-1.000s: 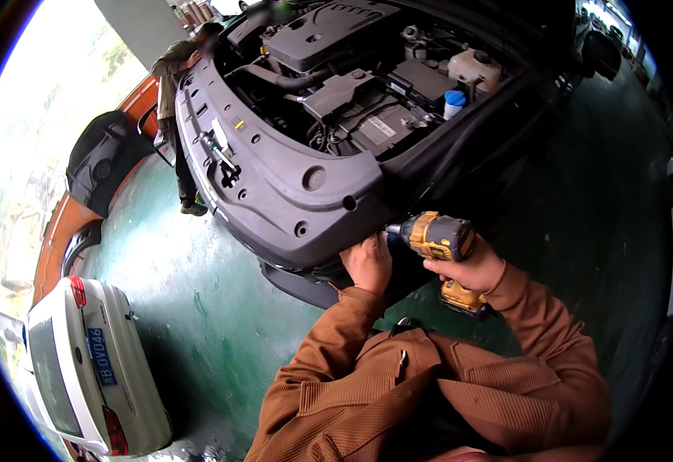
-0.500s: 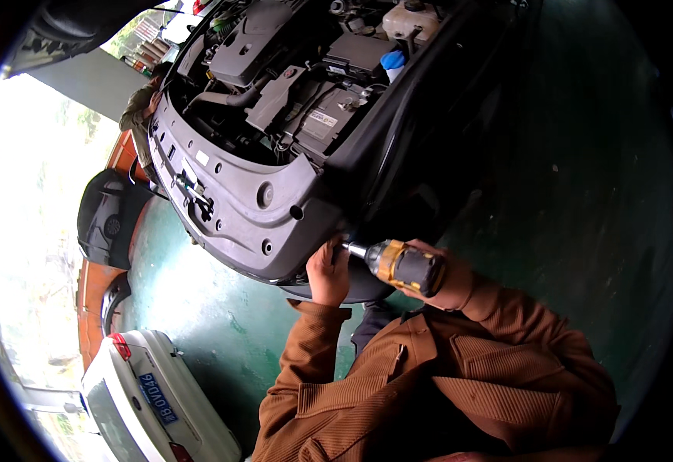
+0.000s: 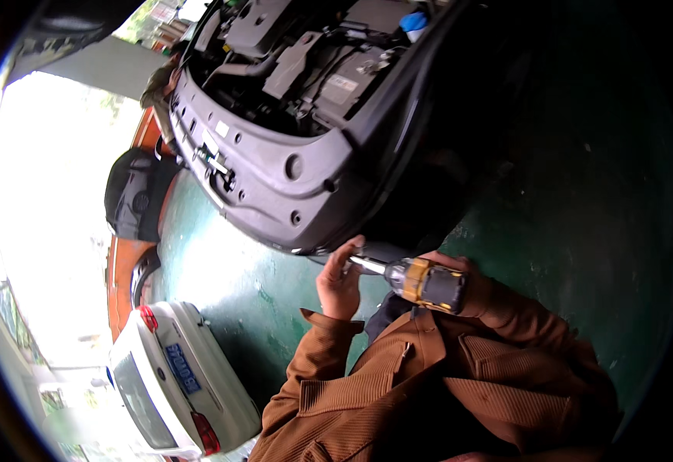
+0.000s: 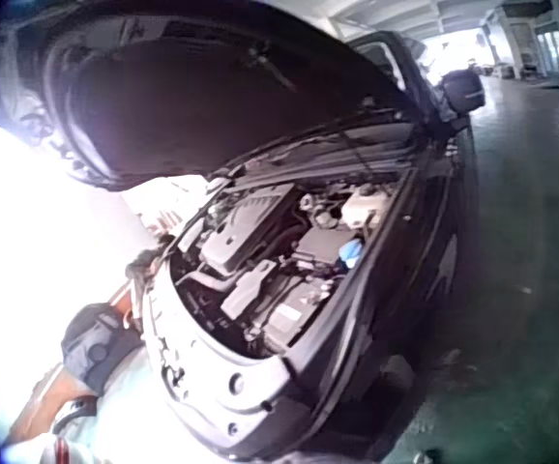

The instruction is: The person removes fasteners and clips from the front bumper of a car using a pry tool, a screwdriver, and a power drill. They work on the lower edge of the bumper, detaching plastic components and securing the bumper cover.

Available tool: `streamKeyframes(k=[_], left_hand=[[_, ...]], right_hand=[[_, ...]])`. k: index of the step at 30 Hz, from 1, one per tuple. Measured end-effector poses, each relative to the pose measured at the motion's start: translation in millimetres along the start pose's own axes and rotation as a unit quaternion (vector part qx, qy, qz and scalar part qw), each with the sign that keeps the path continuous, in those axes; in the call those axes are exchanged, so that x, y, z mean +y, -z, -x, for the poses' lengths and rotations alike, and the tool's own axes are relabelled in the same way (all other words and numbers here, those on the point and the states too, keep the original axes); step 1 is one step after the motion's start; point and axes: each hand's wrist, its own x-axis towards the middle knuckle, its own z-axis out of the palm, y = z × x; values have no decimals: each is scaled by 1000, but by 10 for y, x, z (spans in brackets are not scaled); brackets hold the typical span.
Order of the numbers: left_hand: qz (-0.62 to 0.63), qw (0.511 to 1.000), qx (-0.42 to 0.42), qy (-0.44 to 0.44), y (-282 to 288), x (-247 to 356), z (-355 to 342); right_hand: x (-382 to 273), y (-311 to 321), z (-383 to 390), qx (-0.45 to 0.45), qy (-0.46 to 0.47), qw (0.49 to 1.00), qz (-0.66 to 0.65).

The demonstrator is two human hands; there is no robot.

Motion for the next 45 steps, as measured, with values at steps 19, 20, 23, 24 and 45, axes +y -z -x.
streamKeyframes(k=[19,20,23,24,45], left_hand=[[252,936,46,243,2342,-1549,2168],[236,942,57,231,2545,-1635,2279],[267,934,71,226,3180,-1801,2506],[319,915,79,235,3380,-1785,2572],[597,670,342,279,5429,-3071,1974]], right_hand=[[157,-2722,-648,-299,-177,938,4],[192,-2958,-708,-314,-184,931,-1],[291,-3614,-956,-357,-180,916,34],[301,-3827,-1041,-366,-175,913,45],[1701,-6027,-3377,-398,-344,821,-225]])
